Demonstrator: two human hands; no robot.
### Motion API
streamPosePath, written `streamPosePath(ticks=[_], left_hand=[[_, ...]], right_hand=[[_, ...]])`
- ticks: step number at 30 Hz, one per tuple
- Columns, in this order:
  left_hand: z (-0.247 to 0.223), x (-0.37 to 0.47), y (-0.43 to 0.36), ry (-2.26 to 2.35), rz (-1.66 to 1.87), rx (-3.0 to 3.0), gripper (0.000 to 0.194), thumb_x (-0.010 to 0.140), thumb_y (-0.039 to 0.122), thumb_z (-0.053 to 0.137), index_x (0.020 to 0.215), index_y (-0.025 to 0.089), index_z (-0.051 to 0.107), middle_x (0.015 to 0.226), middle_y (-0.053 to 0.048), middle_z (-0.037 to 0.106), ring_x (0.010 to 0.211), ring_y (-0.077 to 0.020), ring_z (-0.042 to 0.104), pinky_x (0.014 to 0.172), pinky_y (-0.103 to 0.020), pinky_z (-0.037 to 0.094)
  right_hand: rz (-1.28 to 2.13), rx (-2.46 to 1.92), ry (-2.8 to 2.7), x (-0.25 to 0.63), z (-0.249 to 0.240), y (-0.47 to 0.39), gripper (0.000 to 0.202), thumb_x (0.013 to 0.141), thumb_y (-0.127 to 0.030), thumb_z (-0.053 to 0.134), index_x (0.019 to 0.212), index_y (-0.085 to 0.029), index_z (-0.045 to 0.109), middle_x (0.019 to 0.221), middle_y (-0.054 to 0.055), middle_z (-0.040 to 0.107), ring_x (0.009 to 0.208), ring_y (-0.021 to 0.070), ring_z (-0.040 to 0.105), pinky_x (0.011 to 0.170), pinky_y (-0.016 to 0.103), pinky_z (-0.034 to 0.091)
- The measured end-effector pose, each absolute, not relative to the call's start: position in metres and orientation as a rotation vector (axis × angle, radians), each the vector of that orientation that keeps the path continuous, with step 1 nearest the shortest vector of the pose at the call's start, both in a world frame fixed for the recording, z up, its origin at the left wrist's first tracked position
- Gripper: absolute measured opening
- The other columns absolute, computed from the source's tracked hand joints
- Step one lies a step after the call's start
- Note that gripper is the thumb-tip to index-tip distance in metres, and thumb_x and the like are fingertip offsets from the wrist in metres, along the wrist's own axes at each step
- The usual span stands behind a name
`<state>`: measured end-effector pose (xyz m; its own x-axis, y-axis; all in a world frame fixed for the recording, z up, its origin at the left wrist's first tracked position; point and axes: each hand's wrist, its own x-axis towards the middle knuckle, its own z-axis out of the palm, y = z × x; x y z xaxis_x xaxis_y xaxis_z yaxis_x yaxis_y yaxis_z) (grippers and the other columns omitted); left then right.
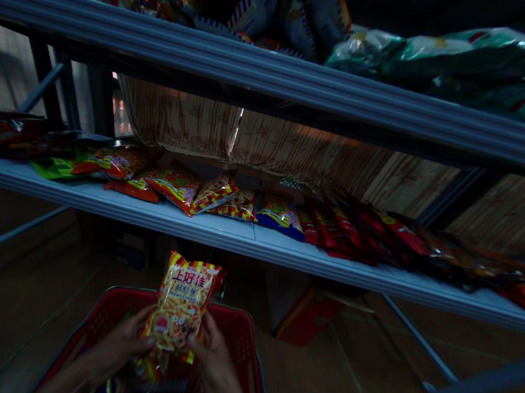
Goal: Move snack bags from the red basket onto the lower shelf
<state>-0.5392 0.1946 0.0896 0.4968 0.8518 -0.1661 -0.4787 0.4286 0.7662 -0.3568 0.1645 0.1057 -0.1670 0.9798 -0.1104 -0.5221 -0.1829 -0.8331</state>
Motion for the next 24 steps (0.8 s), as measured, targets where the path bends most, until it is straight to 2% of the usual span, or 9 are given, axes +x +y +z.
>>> streamPosePath(ticks=[7,11,14,16,18,21,24], left_hand=[[0.089,-0.541,0.194,0.678,0.883,0.834,0.077,0.055,0.035,0.077,0.124,0.02,0.046,0.116,-0.012,0.06,0.096,-0.0261,0.061,0.083,-0.036,0.047],[0.089,-0.546,0.197,0.816,0.882,0.936,0.068,0.061,0.041,0.071,0.121,0.018,0.047,0.104,-0.012,0.064,0.092,-0.0249,0.062,0.082,-0.037,0.047],[0.092,-0.546,0.198,1.156,1.056,1.15,0.051,0.065,0.043,0.064,0.11,0.019,0.054,0.101,-0.01,0.064,0.088,-0.0253,0.061,0.079,-0.038,0.048],[0.095,-0.541,0.193,1.385,1.225,1.325,0.036,0.068,0.04,0.059,0.097,0.02,0.06,0.103,-0.01,0.062,0.094,-0.0272,0.058,0.084,-0.04,0.045],[0.096,-0.532,0.183,1.463,1.305,1.473,0.029,0.07,0.038,0.056,0.092,0.02,0.063,0.107,-0.011,0.06,0.103,-0.0287,0.053,0.092,-0.042,0.039],[0.093,-0.512,0.166,1.402,1.297,1.499,0.038,0.075,0.038,0.052,0.108,0.019,0.058,0.126,-0.012,0.049,0.121,-0.0285,0.04,0.103,-0.042,0.028],[0.087,-0.498,0.157,1.211,1.231,1.24,0.065,0.074,0.042,0.055,0.131,0.018,0.036,0.146,-0.01,0.025,0.134,-0.0257,0.019,0.109,-0.038,0.018]], right_hand=[[1.652,-0.786,-0.786,-0.359,0.108,0.162,0.07,0.057,-0.027,0.077,0.121,-0.022,0.048,0.111,0.009,0.064,0.105,0.025,0.058,0.09,0.04,0.042],[1.592,-0.843,-0.805,-0.355,0.109,0.161,0.069,0.057,-0.026,0.077,0.12,-0.021,0.049,0.11,0.009,0.064,0.104,0.0256,0.058,0.089,0.04,0.043],[1.564,-0.881,-0.766,-0.356,0.107,0.162,0.067,0.057,-0.028,0.077,0.119,-0.021,0.05,0.106,0.009,0.066,0.1,0.0261,0.06,0.088,0.042,0.043],[1.548,-0.899,-0.745,-0.36,0.106,0.162,0.07,0.056,-0.03,0.078,0.119,-0.021,0.05,0.102,0.009,0.068,0.099,0.0272,0.061,0.087,0.043,0.044],[1.52,-0.913,-0.764,-0.365,0.104,0.162,0.073,0.055,-0.03,0.078,0.121,-0.02,0.049,0.101,0.009,0.068,0.099,0.028,0.06,0.086,0.044,0.044],[1.429,-1.035,-0.904,-0.369,0.104,0.161,0.07,0.06,-0.031,0.074,0.124,-0.022,0.048,0.111,0.008,0.065,0.106,0.0279,0.057,0.091,0.043,0.042],[1.153,-1.301,-1.149,-0.372,0.106,0.157,0.061,0.067,-0.031,0.069,0.124,-0.028,0.049,0.125,0.005,0.055,0.118,0.0258,0.046,0.101,0.038,0.034]])
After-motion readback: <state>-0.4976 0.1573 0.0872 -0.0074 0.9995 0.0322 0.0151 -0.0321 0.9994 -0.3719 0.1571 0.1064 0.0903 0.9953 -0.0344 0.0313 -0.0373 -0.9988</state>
